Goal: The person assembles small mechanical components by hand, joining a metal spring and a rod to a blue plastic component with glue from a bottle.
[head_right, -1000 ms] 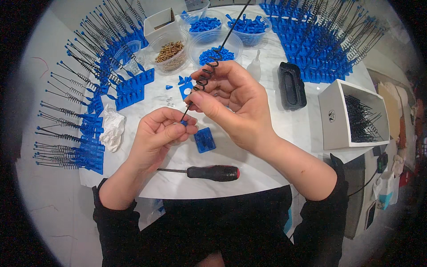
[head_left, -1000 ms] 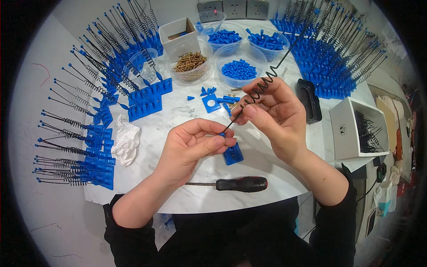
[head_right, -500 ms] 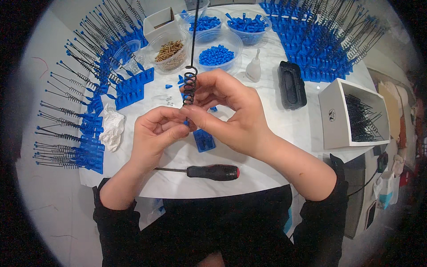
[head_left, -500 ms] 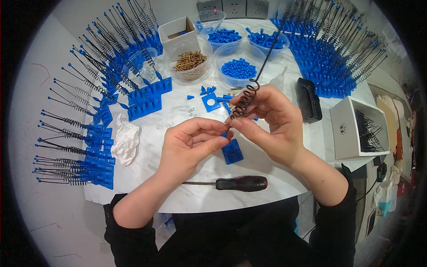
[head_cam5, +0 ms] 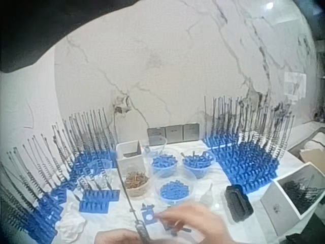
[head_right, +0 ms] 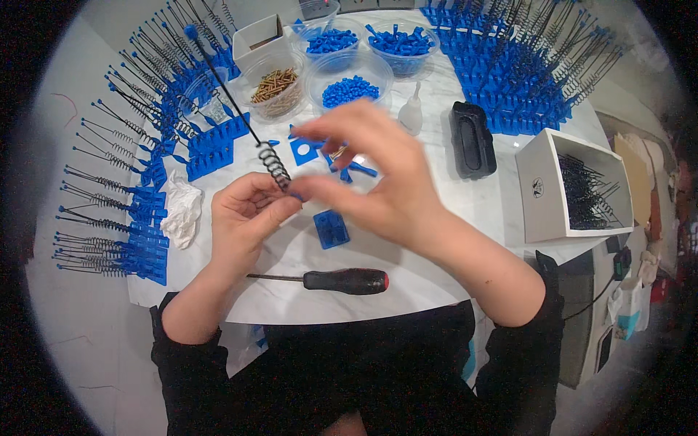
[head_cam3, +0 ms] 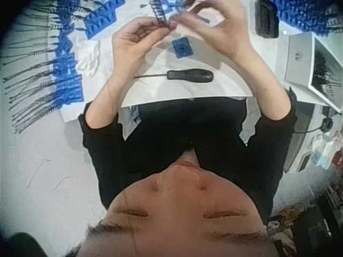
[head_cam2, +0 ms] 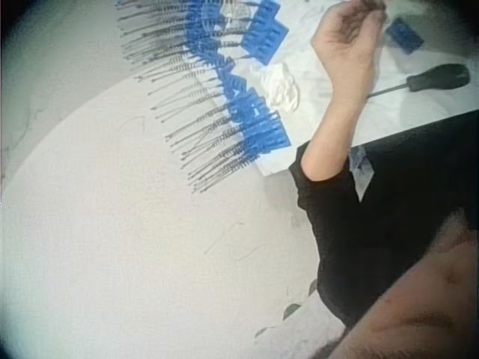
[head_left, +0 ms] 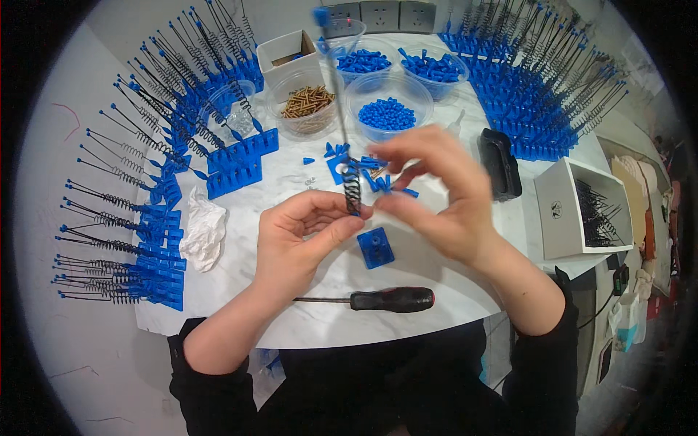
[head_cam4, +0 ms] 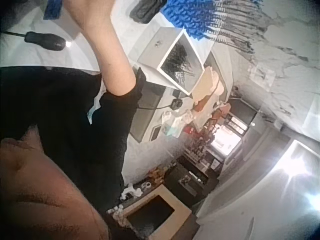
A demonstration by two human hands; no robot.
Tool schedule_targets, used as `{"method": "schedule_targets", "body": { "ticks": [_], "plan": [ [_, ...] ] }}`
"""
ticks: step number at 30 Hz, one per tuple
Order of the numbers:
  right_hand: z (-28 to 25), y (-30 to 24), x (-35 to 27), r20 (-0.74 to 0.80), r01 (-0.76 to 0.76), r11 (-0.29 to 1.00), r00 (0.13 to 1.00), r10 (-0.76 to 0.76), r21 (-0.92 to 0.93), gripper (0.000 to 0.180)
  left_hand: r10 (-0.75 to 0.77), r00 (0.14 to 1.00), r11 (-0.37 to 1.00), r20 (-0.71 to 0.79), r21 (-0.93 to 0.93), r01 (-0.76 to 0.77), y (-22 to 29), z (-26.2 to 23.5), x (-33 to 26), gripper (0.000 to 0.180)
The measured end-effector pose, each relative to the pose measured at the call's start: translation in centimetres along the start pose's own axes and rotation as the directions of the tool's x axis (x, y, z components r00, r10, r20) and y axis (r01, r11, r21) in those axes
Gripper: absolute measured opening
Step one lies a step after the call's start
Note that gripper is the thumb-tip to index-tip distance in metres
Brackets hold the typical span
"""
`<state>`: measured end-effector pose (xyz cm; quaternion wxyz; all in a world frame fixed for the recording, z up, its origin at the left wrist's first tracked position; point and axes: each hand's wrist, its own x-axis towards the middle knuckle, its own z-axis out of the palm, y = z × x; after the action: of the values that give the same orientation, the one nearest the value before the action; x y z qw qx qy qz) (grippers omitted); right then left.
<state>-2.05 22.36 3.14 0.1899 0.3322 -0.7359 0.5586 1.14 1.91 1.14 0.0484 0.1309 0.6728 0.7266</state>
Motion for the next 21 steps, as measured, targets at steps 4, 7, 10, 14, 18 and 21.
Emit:
{"method": "schedule_targets", "body": {
  "ticks": [4,7,10,14,18,21],
  "plan": [
    [-2.8,0.9,1.0,-0.414,0.063,0.996,0.906,-0.085,-0.067,0.029,0.031,0.998,0.996,-0.051,-0.084,-0.035,-0.4,-0.3,0.0,0.016],
    [-4.8,1.8,1.6,-0.553,-0.018,1.0,0.833,0.016,0.001,0.037,0.049,0.99,0.988,-0.13,-0.138,-0.067,-0.7,-0.4,0.3,0.016],
    [-5.7,2.9,1.2,-0.401,-0.219,0.921,0.913,0.076,-0.323,0.047,0.029,0.98,0.986,-0.195,-0.157,-0.06,-0.6,-0.7,0.5,0.015],
    [-5.7,4.3,-0.7,-0.175,-0.21,0.723,0.977,0.125,-0.658,0.049,0.068,0.963,0.972,-0.261,-0.199,-0.123,-0.8,-0.6,0.5,0.013],
    [-4.9,4.4,-1.2,-0.159,-0.371,0.667,0.92,0.357,-0.647,0.042,0.054,0.958,0.979,-0.283,-0.173,-0.106,-0.6,-0.5,0.5,0.013],
    [-4.9,4.6,-0.8,-0.129,-0.323,0.627,0.934,0.334,-0.709,0.038,0.056,0.955,0.984,-0.292,-0.148,-0.103,-0.7,-0.5,0.4,0.014]
  ]
}}
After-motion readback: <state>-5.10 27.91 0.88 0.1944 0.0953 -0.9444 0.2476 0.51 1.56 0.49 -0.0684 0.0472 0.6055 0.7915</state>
